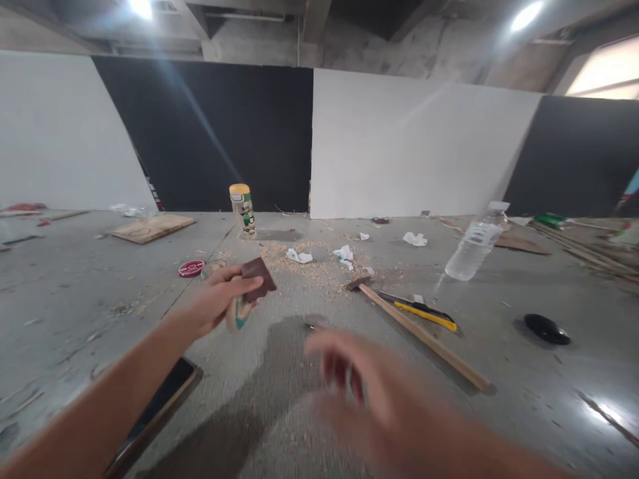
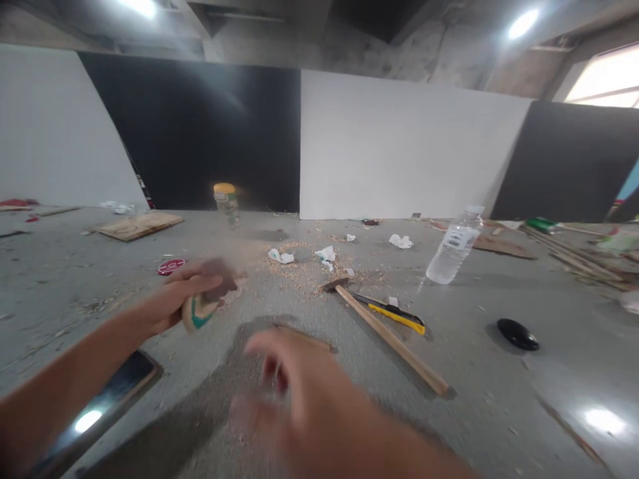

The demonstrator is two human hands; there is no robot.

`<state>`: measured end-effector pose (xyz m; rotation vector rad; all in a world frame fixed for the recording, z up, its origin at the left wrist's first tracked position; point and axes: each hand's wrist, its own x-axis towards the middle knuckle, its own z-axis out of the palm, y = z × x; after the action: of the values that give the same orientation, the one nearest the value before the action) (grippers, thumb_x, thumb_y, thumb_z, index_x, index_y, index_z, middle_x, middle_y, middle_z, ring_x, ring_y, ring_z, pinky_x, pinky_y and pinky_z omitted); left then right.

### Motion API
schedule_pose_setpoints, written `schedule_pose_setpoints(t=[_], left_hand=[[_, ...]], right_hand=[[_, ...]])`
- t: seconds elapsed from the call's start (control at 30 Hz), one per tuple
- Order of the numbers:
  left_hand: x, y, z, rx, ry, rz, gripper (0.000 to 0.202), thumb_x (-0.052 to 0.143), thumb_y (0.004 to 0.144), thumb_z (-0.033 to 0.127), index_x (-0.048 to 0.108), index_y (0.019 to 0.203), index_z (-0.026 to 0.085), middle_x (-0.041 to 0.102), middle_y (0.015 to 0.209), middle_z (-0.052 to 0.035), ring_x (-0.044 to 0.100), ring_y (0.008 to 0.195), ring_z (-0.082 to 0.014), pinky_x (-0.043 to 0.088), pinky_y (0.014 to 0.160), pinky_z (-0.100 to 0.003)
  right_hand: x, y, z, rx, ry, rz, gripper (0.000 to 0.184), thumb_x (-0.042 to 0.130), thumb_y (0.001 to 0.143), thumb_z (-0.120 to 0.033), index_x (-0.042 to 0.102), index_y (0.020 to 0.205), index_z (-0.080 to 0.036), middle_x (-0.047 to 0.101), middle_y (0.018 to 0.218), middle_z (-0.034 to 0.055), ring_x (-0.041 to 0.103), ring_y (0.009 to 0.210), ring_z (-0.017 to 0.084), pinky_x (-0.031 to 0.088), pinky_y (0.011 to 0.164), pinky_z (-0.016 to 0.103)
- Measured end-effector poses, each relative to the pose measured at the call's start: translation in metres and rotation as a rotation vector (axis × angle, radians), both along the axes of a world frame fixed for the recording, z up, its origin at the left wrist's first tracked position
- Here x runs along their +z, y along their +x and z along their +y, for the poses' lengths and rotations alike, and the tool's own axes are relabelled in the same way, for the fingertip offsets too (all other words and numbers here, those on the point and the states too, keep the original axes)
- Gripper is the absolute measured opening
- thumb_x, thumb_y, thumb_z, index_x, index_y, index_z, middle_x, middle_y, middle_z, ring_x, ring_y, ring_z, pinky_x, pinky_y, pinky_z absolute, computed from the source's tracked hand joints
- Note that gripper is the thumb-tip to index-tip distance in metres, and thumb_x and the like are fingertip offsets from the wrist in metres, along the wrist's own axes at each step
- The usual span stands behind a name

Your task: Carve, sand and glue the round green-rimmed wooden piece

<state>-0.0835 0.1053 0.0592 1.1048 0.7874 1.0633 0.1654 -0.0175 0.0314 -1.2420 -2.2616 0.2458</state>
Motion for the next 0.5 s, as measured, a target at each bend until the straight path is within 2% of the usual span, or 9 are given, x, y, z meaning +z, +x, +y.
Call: schedule_pose_setpoints(t=[0.07, 0.13, 0.2, 0.23, 0.27, 0.37, 0.43, 0.5], left_hand=[[0.008, 0.023, -0.013, 0.041, 0.006, 0.027, 0.013, 0.071, 0.077, 0.013, 0.071, 0.090, 0.013, 0.073, 0.080, -0.0060, 0.066, 0.063, -0.0149, 0.051, 0.060, -0.023], [0.010, 0.047, -0.024, 0.016, 0.008, 0.027, 0.014, 0.075, 0.074, 0.018, 0.070, 0.086, 0.012, 0.068, 0.069, -0.0057, 0.065, 0.059, -0.0157, 0.050, 0.055, -0.023], [0.008, 0.068, -0.029, -0.027, 0.017, -0.079, 0.010, 0.074, 0.074, 0.020, 0.068, 0.077, 0.013, 0.063, 0.062, -0.0029, 0.062, 0.055, -0.0135, 0.050, 0.057, -0.023], [0.005, 0.076, -0.031, -0.047, -0.007, -0.133, 0.010, 0.073, 0.074, 0.019, 0.067, 0.080, 0.014, 0.063, 0.062, -0.0023, 0.062, 0.056, -0.0135, 0.050, 0.059, -0.024], [0.002, 0.081, -0.032, -0.067, -0.040, -0.181, 0.018, 0.073, 0.074, 0.018, 0.067, 0.092, 0.016, 0.064, 0.065, -0.0020, 0.062, 0.056, -0.0136, 0.050, 0.060, -0.025], [-0.007, 0.089, -0.035, -0.006, -0.350, -0.375, 0.042, 0.065, 0.083, 0.029, 0.054, 0.123, 0.022, 0.066, 0.080, -0.0053, 0.064, 0.062, -0.0172, 0.051, 0.064, -0.031], [-0.012, 0.091, -0.039, 0.094, -0.590, -0.480, 0.045, 0.056, 0.087, 0.041, 0.048, 0.125, 0.018, 0.065, 0.089, -0.0098, 0.067, 0.070, -0.0212, 0.051, 0.069, -0.036], [-0.015, 0.092, -0.044, 0.100, -0.722, -0.503, 0.048, 0.052, 0.087, 0.051, 0.049, 0.121, 0.017, 0.064, 0.094, -0.0121, 0.067, 0.076, -0.0252, 0.051, 0.073, -0.042]], right_hand=[[0.019, -0.004, 0.042, 0.027, -0.121, 0.159, 0.035, 0.054, 0.096, -0.038, 0.052, 0.126, -0.022, 0.062, 0.118, 0.0108, 0.066, 0.091, 0.017, 0.057, 0.073, 0.029], [0.031, -0.010, 0.072, 0.088, -0.296, 0.433, 0.039, 0.058, 0.093, -0.038, 0.050, 0.125, -0.018, 0.063, 0.114, 0.0121, 0.067, 0.089, 0.016, 0.057, 0.071, 0.028], [0.037, -0.013, 0.087, 0.182, -0.347, 0.563, 0.021, 0.054, 0.094, -0.032, 0.057, 0.107, -0.016, 0.067, 0.099, 0.0083, 0.066, 0.082, 0.015, 0.055, 0.070, 0.029], [0.037, -0.012, 0.089, 0.217, -0.347, 0.591, 0.016, 0.052, 0.094, -0.029, 0.057, 0.101, -0.016, 0.066, 0.092, 0.0062, 0.065, 0.078, 0.015, 0.055, 0.069, 0.028], [0.035, -0.009, 0.089, 0.234, -0.345, 0.605, 0.014, 0.050, 0.095, -0.027, 0.057, 0.099, -0.016, 0.065, 0.087, 0.0047, 0.064, 0.075, 0.014, 0.054, 0.067, 0.028], [0.026, 0.005, 0.085, 0.179, -0.342, 0.642, 0.013, 0.048, 0.094, -0.025, 0.052, 0.103, -0.017, 0.064, 0.085, 0.0044, 0.064, 0.071, 0.014, 0.053, 0.063, 0.028], [0.020, 0.014, 0.082, 0.072, -0.281, 0.572, 0.008, 0.048, 0.093, -0.023, 0.051, 0.098, -0.018, 0.063, 0.080, 0.0031, 0.063, 0.068, 0.015, 0.051, 0.059, 0.027], [0.016, 0.018, 0.080, -0.017, -0.158, 0.424, 0.006, 0.050, 0.090, -0.020, 0.053, 0.095, -0.018, 0.063, 0.077, 0.0022, 0.061, 0.067, 0.015, 0.048, 0.060, 0.028]])
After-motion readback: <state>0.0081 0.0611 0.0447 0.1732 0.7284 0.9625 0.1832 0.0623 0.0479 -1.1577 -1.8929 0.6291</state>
